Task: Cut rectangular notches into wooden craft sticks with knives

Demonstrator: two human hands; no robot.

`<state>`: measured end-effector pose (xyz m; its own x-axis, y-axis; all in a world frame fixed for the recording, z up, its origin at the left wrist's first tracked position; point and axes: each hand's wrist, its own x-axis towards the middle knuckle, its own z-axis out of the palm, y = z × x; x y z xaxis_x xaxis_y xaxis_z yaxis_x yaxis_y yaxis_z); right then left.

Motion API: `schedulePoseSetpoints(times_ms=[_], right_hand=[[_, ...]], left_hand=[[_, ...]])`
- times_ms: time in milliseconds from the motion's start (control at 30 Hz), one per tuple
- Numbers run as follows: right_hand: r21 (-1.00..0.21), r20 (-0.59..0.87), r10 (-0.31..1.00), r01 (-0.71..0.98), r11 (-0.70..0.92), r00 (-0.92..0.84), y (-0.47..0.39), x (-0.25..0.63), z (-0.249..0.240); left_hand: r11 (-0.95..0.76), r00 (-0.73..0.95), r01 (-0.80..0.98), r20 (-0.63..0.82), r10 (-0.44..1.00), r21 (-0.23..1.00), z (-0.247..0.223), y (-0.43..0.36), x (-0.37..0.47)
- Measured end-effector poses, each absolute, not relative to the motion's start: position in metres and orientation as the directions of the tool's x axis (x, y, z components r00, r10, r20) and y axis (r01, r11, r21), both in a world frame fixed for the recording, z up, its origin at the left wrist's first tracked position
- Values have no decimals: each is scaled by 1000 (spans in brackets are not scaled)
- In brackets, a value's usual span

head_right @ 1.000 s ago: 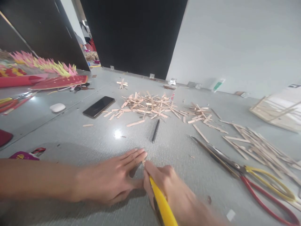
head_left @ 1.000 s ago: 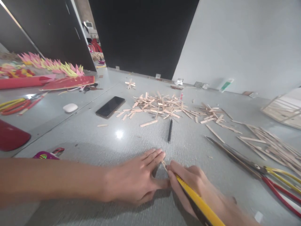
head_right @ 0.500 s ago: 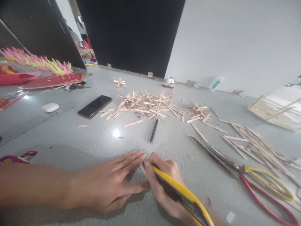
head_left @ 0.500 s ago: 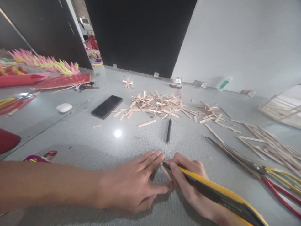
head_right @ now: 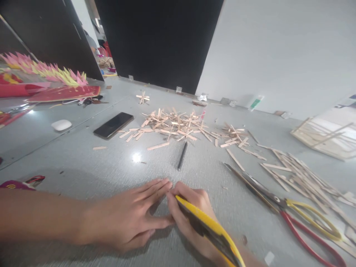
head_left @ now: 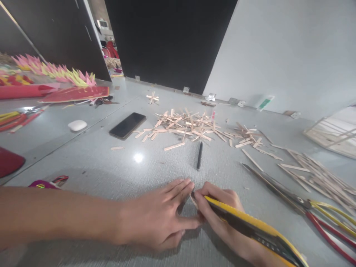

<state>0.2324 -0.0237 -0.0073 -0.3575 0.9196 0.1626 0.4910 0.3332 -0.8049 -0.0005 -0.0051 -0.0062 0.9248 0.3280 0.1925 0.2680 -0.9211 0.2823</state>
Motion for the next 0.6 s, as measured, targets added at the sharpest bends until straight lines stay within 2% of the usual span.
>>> schedulePoseSetpoints(times_ms=[200,600], right_hand=[[-754,218,911,532,384,-349,-20,230,-9],[-590,289,775,534,606,-562,-21,234,-5]], left_hand=[[-929,928,276,184,324,247,-9,-5,0],[-931,924,298,180,337,211,-3,-4,-1]])
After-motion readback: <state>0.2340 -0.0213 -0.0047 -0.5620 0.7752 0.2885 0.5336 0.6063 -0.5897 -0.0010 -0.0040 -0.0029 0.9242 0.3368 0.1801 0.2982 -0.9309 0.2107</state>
